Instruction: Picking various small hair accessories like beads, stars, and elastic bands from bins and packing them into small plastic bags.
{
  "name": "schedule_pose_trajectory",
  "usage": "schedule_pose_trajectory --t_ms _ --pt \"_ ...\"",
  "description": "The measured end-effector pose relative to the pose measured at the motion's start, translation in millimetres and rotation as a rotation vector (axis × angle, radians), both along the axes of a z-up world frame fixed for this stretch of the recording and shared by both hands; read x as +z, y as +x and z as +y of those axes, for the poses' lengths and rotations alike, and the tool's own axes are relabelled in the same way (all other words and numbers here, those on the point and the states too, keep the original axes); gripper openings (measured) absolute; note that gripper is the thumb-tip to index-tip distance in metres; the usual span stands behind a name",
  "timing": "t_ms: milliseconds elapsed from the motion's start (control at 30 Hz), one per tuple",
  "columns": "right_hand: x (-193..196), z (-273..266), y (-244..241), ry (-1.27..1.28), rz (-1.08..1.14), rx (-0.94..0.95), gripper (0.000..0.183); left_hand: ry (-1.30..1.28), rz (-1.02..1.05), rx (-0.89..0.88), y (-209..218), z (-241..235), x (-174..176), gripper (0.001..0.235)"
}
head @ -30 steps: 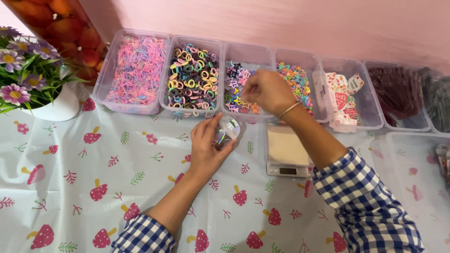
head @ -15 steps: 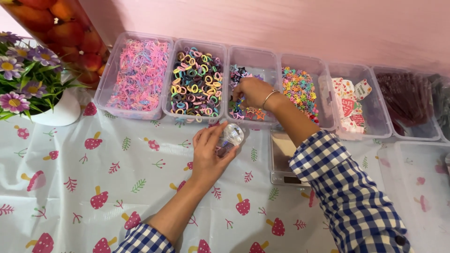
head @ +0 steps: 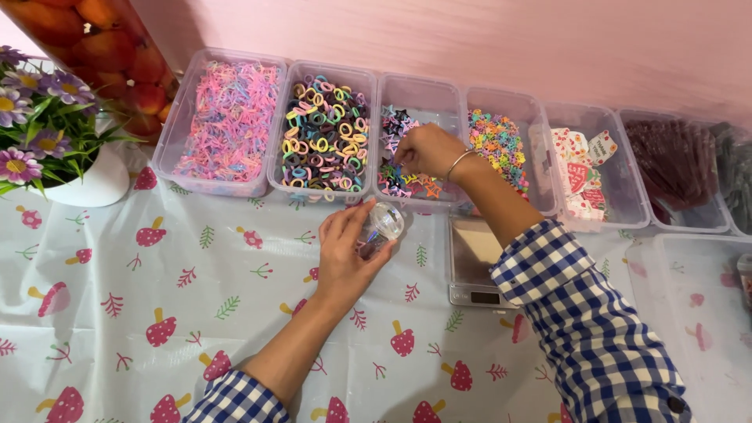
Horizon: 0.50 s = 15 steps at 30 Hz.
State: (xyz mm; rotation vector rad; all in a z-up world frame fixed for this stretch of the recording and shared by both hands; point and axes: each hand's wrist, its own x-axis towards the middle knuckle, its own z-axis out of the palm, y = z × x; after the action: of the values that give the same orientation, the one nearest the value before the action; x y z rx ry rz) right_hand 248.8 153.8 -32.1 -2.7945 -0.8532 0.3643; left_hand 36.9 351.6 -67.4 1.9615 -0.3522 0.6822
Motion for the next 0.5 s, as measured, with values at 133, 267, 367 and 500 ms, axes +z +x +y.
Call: schedule_pose_trajectory --t_ms 133,267,367,500 --pt "-5.9 8.4 -1.3 -0.057 -0.073 0.059 0.028 -0.016 0.026 -0.024 -0.8 1.1 2.6 0.07" --pt "-12.4 8.4 4.3 -0.093 -0.159 0.087 0.022 -0.022 0.041 -0.015 0.7 -0.3 0.9 0.069" --pt "11.9 8.1 -14.2 -0.052 -0.183 0.085 0.015 -0.025 0.029 -0.01 -0.2 0.1 1.1 0.067" --pt "52.3 6.2 -53.6 0.115 -0.216 0.04 0.017 -0.062 0.046 -0.034 0.7 2.4 -2.7 0.066"
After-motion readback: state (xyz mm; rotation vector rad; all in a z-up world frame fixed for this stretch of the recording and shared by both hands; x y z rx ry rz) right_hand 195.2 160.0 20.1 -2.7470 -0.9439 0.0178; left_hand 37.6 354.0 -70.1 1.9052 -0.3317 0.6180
